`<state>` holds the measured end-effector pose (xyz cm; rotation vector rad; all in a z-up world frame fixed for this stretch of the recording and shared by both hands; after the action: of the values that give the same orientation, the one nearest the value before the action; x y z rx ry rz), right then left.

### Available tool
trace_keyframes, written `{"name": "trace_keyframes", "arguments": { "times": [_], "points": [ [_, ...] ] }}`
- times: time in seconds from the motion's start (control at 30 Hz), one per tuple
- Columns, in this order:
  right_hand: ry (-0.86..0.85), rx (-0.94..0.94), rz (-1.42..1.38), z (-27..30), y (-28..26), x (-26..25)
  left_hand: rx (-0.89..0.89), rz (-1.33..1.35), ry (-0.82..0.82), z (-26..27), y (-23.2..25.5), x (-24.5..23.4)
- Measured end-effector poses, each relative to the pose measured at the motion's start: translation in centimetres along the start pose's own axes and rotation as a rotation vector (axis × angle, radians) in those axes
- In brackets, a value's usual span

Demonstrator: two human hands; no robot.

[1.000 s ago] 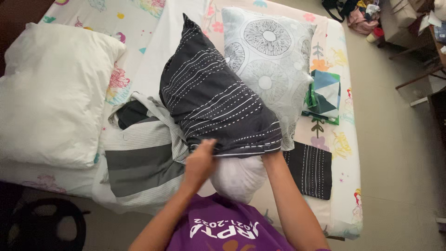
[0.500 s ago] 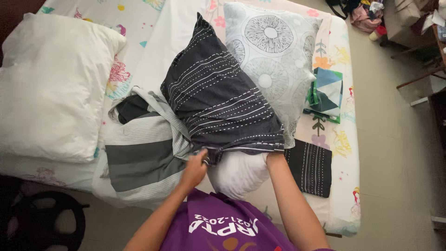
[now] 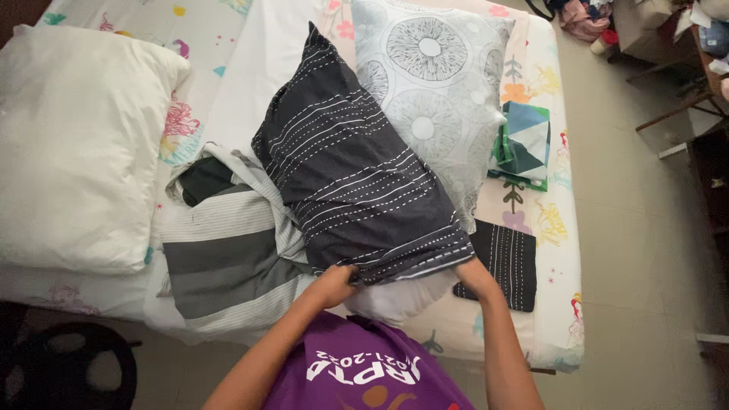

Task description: The person inserts a white pillow into a dark patterned pillowcase on a bed. They repeatedly pull the fabric over the pillow, adjust the corners, and smooth the surface until the pillow is fully encased.

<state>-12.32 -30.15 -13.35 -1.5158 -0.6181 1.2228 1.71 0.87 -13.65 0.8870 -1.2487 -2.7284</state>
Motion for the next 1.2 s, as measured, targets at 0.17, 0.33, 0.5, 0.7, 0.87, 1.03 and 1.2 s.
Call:
{"name": "trace_keyframes", "arguments": {
  "times": [0.17,0.33,0.5,0.7,0.87,1.03,1.2],
  "points": [
    [0.543,0.133,-0.151,5.9,-2.1,-0.5,-0.115,0.079,-0.029,0.4,0.3,-0.7],
    [0.53,0.727,-0.134,11.2,2.3,6.3,0.045,0.18,0.119,-0.2,0.6,-1.1],
    [0.319,0.688,-0.668,7.7,3.9,13.6,-0.013,0.22,0.238,-0.1,-1.0,-2.4],
    [0.296,0.404,-1.116,-0.1,-0.8,13.4,0.05,0.265,0.37,3.2,4.0,-6.5],
    [0.352,0.236,-1.265,-5.8,-5.4,13.3,0.087,0.244,0.673,6.4,7.0,-11.1],
    [0.329,0.254,-1.396,-7.4,-7.2,15.2,0.107,0.133,1.059,8.1,1.4,-14.2],
    [0.352,0.223,-1.357,-7.1,-9.2,15.3,-0.127,0.456,0.879,4.7,-4.8,-12.9]
  ]
}}
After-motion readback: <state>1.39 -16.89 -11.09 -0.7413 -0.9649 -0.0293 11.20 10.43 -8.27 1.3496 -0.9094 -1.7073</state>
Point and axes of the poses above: each hand's wrist, its own z-axis away from the middle knuckle, its own x-axis out of the palm, y = z × x, the point moved 7 cm from there along -z, towards the middle knuckle, and after that the axes turned 10 degrees about -x, right-handed, at the moved point
